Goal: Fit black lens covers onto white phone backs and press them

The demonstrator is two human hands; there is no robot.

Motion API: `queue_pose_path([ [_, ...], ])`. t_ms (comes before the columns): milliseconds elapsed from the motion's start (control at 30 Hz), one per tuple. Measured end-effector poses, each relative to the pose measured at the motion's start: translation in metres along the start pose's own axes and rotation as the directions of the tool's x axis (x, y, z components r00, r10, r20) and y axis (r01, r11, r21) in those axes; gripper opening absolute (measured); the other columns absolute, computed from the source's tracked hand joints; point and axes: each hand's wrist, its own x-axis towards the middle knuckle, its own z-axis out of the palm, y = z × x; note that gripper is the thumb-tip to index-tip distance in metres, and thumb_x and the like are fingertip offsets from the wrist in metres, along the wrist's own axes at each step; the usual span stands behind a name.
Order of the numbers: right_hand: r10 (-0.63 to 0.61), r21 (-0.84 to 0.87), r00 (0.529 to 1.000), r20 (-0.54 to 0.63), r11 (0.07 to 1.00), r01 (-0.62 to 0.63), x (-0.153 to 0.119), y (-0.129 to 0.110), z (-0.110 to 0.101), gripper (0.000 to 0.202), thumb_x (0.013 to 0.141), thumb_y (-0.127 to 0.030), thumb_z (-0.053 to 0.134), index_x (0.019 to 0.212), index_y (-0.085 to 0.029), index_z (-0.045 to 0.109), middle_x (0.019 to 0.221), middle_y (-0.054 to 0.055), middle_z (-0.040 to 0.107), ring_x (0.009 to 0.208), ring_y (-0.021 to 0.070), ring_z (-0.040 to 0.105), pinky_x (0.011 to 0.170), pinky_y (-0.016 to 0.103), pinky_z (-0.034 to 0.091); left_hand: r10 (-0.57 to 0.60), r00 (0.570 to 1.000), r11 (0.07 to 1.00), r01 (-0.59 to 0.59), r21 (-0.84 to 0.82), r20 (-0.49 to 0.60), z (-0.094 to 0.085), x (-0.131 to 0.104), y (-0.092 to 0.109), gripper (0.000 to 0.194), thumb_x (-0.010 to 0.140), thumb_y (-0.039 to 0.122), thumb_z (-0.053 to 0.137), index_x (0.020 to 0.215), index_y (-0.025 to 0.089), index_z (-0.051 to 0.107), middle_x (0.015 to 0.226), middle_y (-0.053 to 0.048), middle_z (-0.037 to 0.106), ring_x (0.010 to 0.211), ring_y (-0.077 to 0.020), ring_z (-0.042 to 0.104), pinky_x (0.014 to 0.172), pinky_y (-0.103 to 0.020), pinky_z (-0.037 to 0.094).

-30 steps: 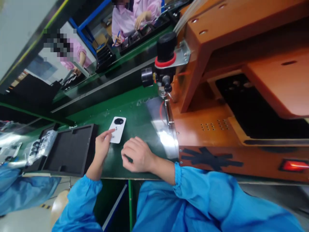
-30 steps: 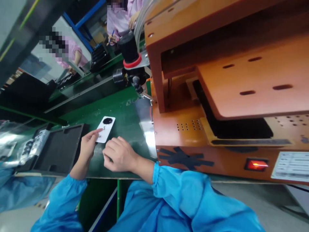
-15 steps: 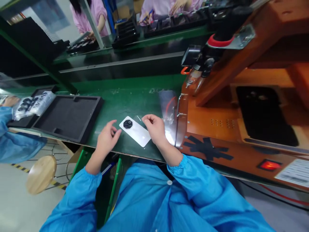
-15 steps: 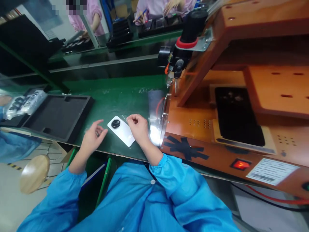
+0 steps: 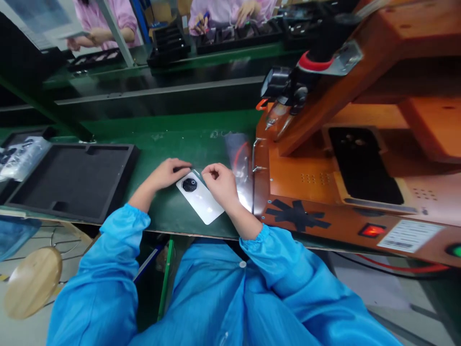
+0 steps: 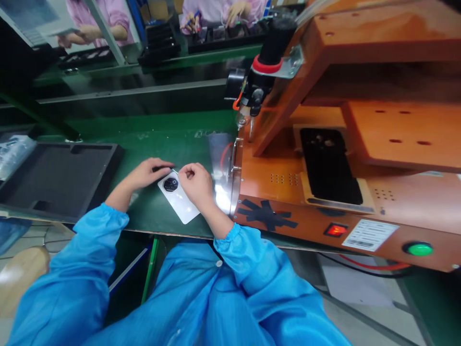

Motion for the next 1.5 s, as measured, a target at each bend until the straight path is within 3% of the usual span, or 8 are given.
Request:
queue_pose_path([
  [133, 0.097, -0.088, 0.973, 0.208, 0.993, -0.080, 0.007, -0.005, 0.009, 0.010, 0.084, -0.024, 0.068, 0.080, -0.020, 0.076, 0.081, 0.001, 0.072, 0.074, 0.0171, 0.061, 0.072, 0.031, 0.044, 0.054, 0.998, 0.998, -0.055, 0.039, 0.030, -0.018, 0.015, -0.029, 0.044, 0.092, 0.058, 0.072, 0.128, 0.035, 0.079, 0.137, -0.006, 0.066, 0.134, -0.0345, 0.053, 0.123, -0.059, 0.029],
  [267, 0.054, -0.109, 0.966, 0.252, 0.994, -0.027, 0.006, 0.001, 0.012, 0.010, 0.086, -0.025, 0.070, 0.079, -0.018, 0.075, 0.081, 0.002, 0.072, 0.072, 0.0154, 0.059, 0.071, 0.030, 0.044, 0.151, 0.979, 0.988, -0.147, -0.041, 0.138, -0.021, 0.014, -0.051, 0.044, 0.093, 0.061, 0.074, 0.132, 0.040, 0.077, 0.158, -0.001, 0.055, 0.157, -0.0371, 0.033, 0.131, -0.060, 0.018],
  [433, -0.005, -0.127, 0.964, 0.267, 0.991, 0.040, 0.002, 0.001, 0.004, 0.011, 0.085, -0.024, 0.067, 0.079, -0.018, 0.073, 0.076, 0.000, 0.066, 0.062, 0.0124, 0.050, 0.061, 0.028, 0.041, 0.097, 0.979, 0.994, -0.087, -0.059, 0.179, -0.019, 0.013, -0.052, 0.055, 0.091, 0.073, 0.072, 0.134, 0.040, 0.076, 0.166, 0.004, 0.046, 0.164, -0.0427, 0.016, 0.134, -0.064, 0.003],
  [600, -0.030, -0.177, 0.963, 0.268, 0.981, 0.080, -0.001, 0.000, 0.005, 0.012, 0.087, -0.024, 0.067, 0.078, -0.018, 0.073, 0.074, -0.001, 0.062, 0.063, 0.0120, 0.049, 0.063, 0.028, 0.044, 0.091, 0.974, 0.993, -0.073, -0.092, 0.207, -0.019, 0.012, -0.044, 0.061, 0.090, 0.077, 0.070, 0.139, 0.042, 0.072, 0.171, 0.008, 0.040, 0.167, -0.0350, 0.009, 0.135, -0.061, -0.010],
  [833, -0.042, -0.245, 0.961, 0.272, 0.963, 0.111, -0.003, 0.006, 0.010, 0.013, 0.090, -0.023, 0.065, 0.080, -0.019, 0.071, 0.079, 0.001, 0.062, 0.070, 0.0142, 0.054, 0.071, 0.032, 0.049, 0.082, 0.973, 0.988, -0.051, -0.145, 0.214, -0.019, 0.013, -0.043, 0.072, 0.080, 0.081, 0.076, 0.138, 0.038, 0.072, 0.167, 0.011, 0.043, 0.166, -0.0357, 0.009, 0.135, -0.058, -0.013],
  [1000, -0.052, -0.277, 0.966, 0.253, 0.953, 0.124, -0.003, 0.009, 0.008, 0.012, 0.090, -0.024, 0.065, 0.081, -0.020, 0.070, 0.080, 0.001, 0.061, 0.072, 0.0154, 0.055, 0.077, 0.035, 0.052, 0.036, 0.978, 0.985, 0.000, -0.175, 0.206, -0.020, 0.015, -0.038, 0.077, 0.069, 0.086, 0.079, 0.132, 0.041, 0.074, 0.165, 0.015, 0.044, 0.163, -0.0376, 0.012, 0.136, -0.056, -0.014],
  [1233, -0.036, -0.303, 0.969, 0.246, 0.946, 0.112, -0.001, 0.010, 0.009, 0.010, 0.090, -0.021, 0.067, 0.082, -0.019, 0.071, 0.081, 0.001, 0.062, 0.070, 0.0148, 0.055, 0.077, 0.035, 0.052, 0.047, 0.972, 0.993, -0.020, -0.119, 0.229, -0.021, 0.012, -0.037, 0.081, 0.077, 0.089, 0.071, 0.140, 0.039, 0.070, 0.170, 0.014, 0.037, 0.165, -0.0372, 0.009, 0.135, -0.059, -0.015],
  [1500, -0.066, -0.291, 0.965, 0.253, 0.946, 0.141, 0.002, 0.012, 0.011, 0.010, 0.088, -0.019, 0.065, 0.080, -0.019, 0.070, 0.083, 0.002, 0.064, 0.076, 0.0170, 0.060, 0.085, 0.039, 0.053, 0.051, 0.969, 0.997, -0.035, -0.067, 0.244, -0.020, 0.011, -0.040, 0.088, 0.083, 0.082, 0.072, 0.156, 0.037, 0.056, 0.174, 0.013, 0.032, 0.167, -0.0335, 0.004, 0.136, -0.056, -0.013],
])
